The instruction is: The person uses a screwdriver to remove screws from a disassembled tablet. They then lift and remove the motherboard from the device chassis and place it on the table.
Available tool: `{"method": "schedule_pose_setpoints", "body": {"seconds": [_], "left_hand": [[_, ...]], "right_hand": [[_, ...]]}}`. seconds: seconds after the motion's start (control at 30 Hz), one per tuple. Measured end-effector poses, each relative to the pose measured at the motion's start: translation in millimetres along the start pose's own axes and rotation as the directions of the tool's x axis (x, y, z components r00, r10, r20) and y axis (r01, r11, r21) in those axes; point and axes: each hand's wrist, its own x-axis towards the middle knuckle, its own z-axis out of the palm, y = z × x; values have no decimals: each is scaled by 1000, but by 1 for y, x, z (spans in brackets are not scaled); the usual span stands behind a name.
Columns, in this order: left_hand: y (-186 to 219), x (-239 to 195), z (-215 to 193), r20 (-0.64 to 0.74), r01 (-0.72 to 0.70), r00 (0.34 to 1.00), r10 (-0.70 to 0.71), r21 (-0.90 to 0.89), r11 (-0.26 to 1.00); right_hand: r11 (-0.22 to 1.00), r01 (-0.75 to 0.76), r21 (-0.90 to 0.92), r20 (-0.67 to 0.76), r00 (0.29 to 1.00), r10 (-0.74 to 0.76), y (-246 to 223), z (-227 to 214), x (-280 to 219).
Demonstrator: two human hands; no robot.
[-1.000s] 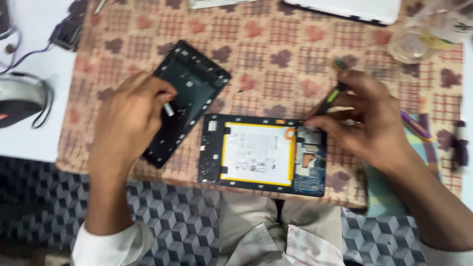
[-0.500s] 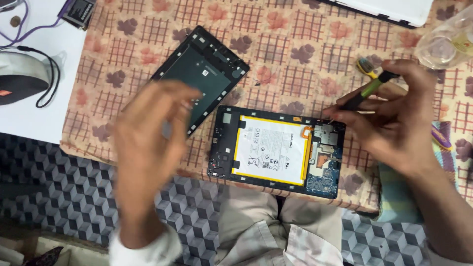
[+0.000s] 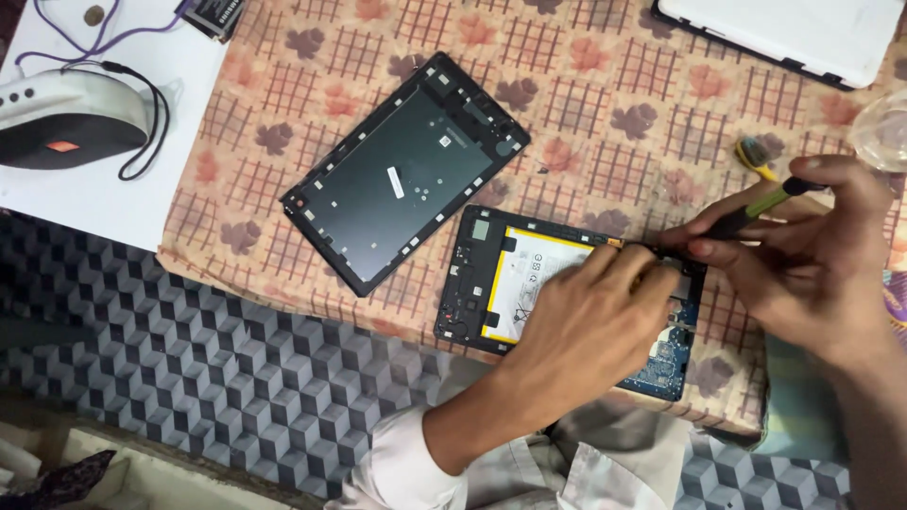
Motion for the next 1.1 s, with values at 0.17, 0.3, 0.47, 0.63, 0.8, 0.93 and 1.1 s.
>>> {"method": "schedule_pose_setpoints", "body": {"seconds": [0.17, 0.3, 0.47, 0.63, 0.8, 0.93, 1.1], "left_hand": [[-3, -1, 8, 1, 32, 999, -32, 24, 999], [-3, -3, 9, 7, 39, 999, -40, 36, 999], [-2, -2, 7, 16, 70, 997, -70, -14, 997], [-2, -2, 6, 37, 61, 997, -61, -2, 998], [-2, -3, 5, 25, 51, 998, -51, 3, 999], [-1, -2, 3, 11, 36, 999, -36, 31, 999], [0, -2, 4, 23, 45, 999, -45, 19, 999]], "right_hand": [[995, 62, 81, -1, 998, -62, 9, 1, -1], [962, 82, -260, -91, 990, -109, 10, 3, -1], [983, 98, 158, 36, 994, -105, 13, -3, 7], [999, -5, -37, -59, 998, 3, 16, 4, -3], [998, 22, 66, 11, 1000, -23, 13, -1, -3], [993, 77, 88, 17, 997, -78, 12, 2, 4], [980, 5, -199, -136, 990, -32, 11, 7, -4]]}}
